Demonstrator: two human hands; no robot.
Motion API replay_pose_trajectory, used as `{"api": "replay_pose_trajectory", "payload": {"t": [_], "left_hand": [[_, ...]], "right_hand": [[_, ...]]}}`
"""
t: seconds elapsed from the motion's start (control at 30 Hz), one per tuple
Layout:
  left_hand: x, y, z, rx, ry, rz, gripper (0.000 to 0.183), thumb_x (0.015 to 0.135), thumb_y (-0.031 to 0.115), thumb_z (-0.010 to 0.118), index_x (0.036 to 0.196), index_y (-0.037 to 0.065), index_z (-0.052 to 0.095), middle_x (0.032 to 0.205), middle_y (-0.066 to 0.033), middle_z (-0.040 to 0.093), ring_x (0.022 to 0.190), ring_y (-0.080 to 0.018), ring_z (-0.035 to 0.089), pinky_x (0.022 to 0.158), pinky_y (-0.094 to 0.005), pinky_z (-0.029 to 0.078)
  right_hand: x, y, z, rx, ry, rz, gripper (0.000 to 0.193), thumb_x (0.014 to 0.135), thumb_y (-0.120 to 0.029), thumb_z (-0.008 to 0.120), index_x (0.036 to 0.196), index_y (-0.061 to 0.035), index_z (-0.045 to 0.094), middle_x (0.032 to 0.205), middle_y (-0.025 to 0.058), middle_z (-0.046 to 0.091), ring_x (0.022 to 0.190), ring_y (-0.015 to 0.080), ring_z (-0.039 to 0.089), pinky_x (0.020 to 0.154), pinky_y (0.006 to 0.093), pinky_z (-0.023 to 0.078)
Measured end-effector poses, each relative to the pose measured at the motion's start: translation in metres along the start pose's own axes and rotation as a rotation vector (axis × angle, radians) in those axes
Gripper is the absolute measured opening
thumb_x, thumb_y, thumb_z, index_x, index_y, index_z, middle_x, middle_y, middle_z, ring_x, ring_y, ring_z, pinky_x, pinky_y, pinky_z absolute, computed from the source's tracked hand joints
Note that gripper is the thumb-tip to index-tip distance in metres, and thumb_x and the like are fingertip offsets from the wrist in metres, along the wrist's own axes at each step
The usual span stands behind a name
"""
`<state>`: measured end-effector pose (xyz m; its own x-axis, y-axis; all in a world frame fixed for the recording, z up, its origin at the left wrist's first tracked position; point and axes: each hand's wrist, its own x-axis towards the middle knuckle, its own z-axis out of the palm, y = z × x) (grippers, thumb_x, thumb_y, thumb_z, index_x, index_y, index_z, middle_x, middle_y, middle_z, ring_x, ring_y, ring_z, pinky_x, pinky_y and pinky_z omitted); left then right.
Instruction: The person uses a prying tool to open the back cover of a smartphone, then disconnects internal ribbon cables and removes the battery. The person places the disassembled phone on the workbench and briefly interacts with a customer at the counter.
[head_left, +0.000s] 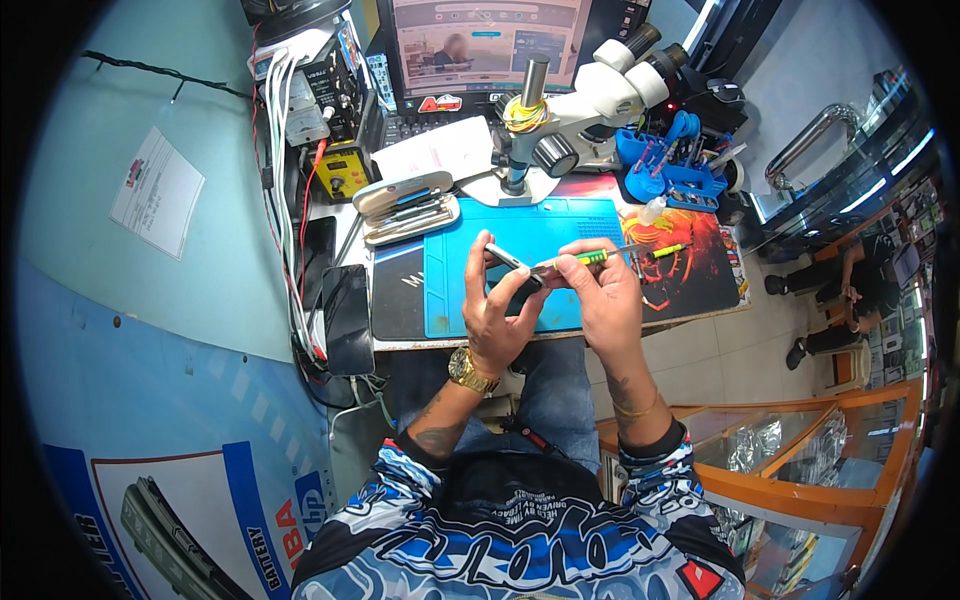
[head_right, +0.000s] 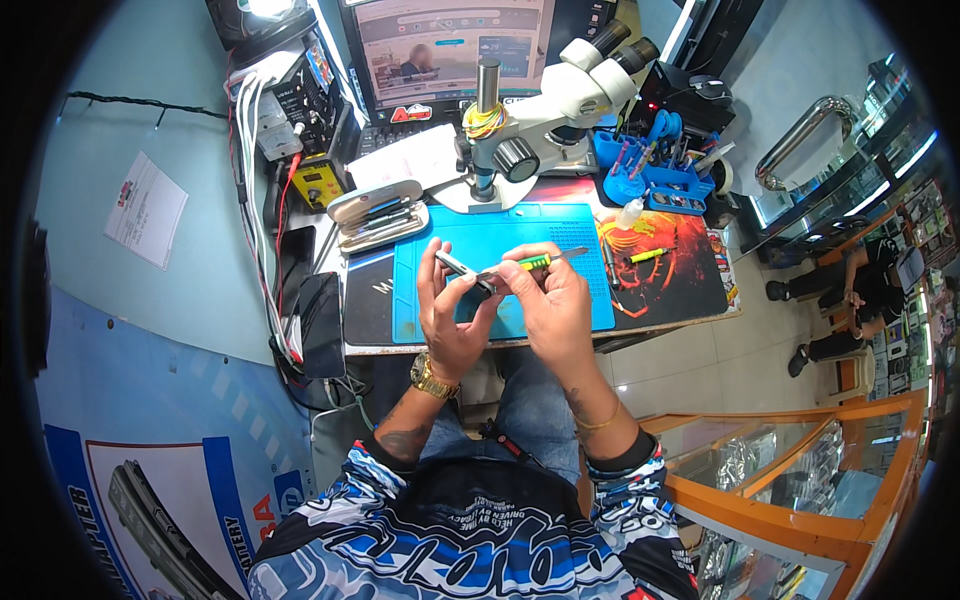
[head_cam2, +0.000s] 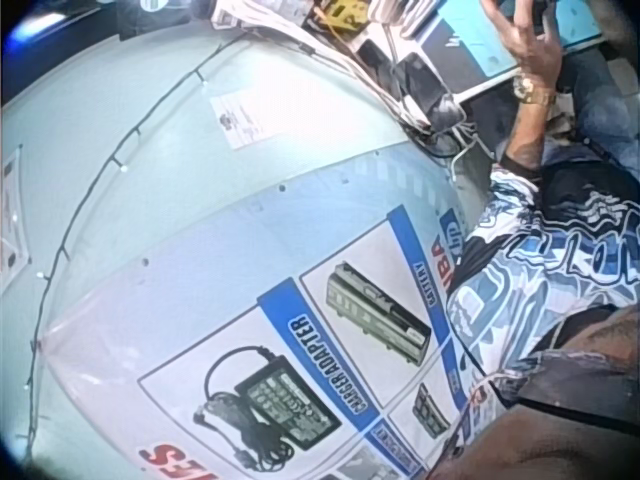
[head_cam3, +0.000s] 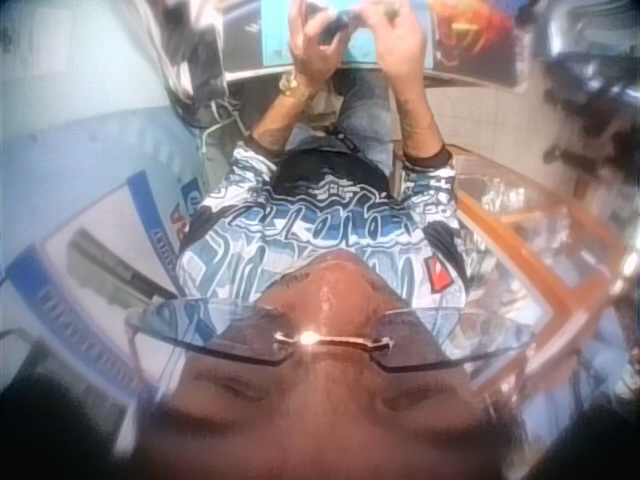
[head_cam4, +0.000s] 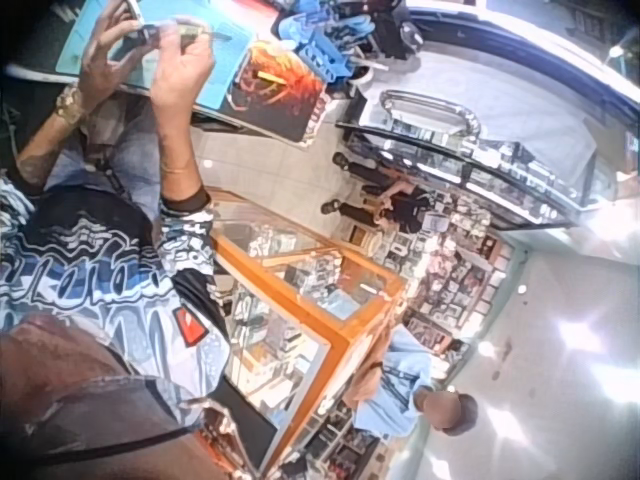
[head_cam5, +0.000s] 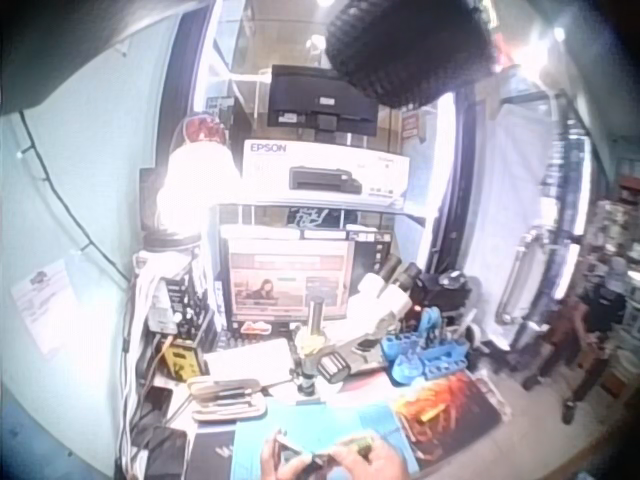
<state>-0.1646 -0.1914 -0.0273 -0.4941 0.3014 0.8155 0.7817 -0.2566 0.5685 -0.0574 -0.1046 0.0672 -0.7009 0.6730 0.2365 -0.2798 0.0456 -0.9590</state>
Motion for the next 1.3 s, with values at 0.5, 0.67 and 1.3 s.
{"api": "replay_pose_trajectory", "payload": {"t": [0.5,0.67,1.3], "left_hand": [[0.014,0.009,0.000,0.060,-0.043,0.005,0.053,0.079,0.009,0.087,0.124,0.014,0.058,0.151,-0.0360,0.039,0.124,-0.0468,0.060,0.097,-0.0507,0.055],[0.013,0.012,-0.001,0.075,-0.041,0.013,0.051,0.078,0.008,0.086,0.122,0.015,0.061,0.150,-0.0336,0.042,0.115,-0.0457,0.064,0.091,-0.0488,0.058],[0.014,0.015,-0.001,0.071,-0.061,-0.025,0.054,0.076,0.002,0.084,0.124,0.010,0.061,0.150,-0.0316,0.041,0.116,-0.0441,0.065,0.096,-0.0493,0.057]], "right_hand": [[0.000,0.001,0.003,-0.318,0.068,-0.197,0.020,0.103,-0.014,0.065,0.112,0.0036,0.064,0.096,0.0135,0.078,0.086,0.0161,0.075,0.077,0.0296,0.058],[0.001,-0.002,0.009,-0.454,0.034,-0.307,0.020,0.101,-0.016,0.068,0.112,0.0010,0.066,0.097,0.0136,0.077,0.083,0.0218,0.076,0.073,0.0313,0.057],[0.012,-0.004,0.012,-0.378,-0.028,-0.222,0.014,0.101,-0.012,0.067,0.108,-0.0001,0.065,0.092,0.0123,0.076,0.080,0.0170,0.073,0.071,0.0295,0.057]]}}
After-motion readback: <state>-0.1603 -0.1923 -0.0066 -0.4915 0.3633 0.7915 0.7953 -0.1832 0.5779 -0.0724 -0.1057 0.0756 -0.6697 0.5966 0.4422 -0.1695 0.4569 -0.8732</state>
